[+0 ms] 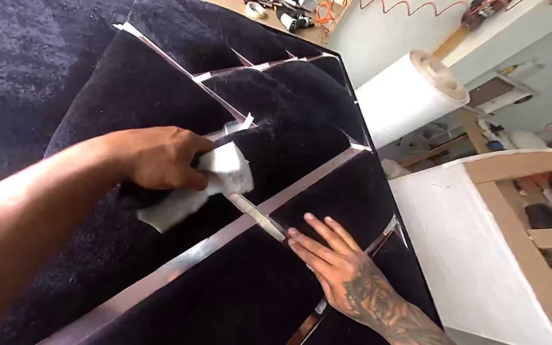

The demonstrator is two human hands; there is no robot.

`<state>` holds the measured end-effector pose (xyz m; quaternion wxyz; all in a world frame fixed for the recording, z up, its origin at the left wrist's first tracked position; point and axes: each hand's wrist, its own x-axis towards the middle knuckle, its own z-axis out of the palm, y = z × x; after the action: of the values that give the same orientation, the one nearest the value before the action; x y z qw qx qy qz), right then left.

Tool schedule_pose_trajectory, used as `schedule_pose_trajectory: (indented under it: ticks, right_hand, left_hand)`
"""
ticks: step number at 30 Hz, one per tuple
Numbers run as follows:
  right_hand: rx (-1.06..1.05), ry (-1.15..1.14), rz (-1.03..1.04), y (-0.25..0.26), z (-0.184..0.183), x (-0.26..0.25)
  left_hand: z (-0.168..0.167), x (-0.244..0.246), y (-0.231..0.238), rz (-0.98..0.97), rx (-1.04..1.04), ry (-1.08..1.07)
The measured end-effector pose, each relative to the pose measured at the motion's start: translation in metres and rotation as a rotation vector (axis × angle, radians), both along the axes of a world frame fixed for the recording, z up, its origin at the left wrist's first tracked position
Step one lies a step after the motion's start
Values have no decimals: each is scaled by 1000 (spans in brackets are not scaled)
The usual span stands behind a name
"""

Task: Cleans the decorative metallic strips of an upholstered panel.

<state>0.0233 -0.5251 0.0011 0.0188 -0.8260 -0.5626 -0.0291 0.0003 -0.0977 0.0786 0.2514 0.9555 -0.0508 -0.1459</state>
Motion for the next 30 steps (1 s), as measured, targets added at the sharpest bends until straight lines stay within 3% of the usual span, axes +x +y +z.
schedule_pose_trajectory:
  ticks: [3,5,8,11,12,15,18,20,30]
  right_hand:
    - [64,13,51,12,-9,25]
    - [145,41,58,15,-9,42]
    - [253,104,80,16,-8,59]
    - [236,154,100,20,-17,48]
    - [191,151,121,24,-20,44]
    - [67,168,162,30,-27,41]
    - [-58,183,209,30,-23,49]
    - [-127,189,230,29,-19,53]
    - [-209,207,194,36,-19,53]
  left_hand:
    - [36,-2,16,12,298,-236]
    - [57,1,31,-23,361,-179]
    - [29,-23,26,-80,320,-66]
    - [12,-47,-8,-150,50,144]
    - [6,-47,-20,-181,17,113]
    - [-15,-35,-61,-314,242,-118]
    - [-18,-19,-91,-431,437,101]
    - [-26,-17,-96,-436,431,197]
    - [-50,-17,-79,-467,222,-31]
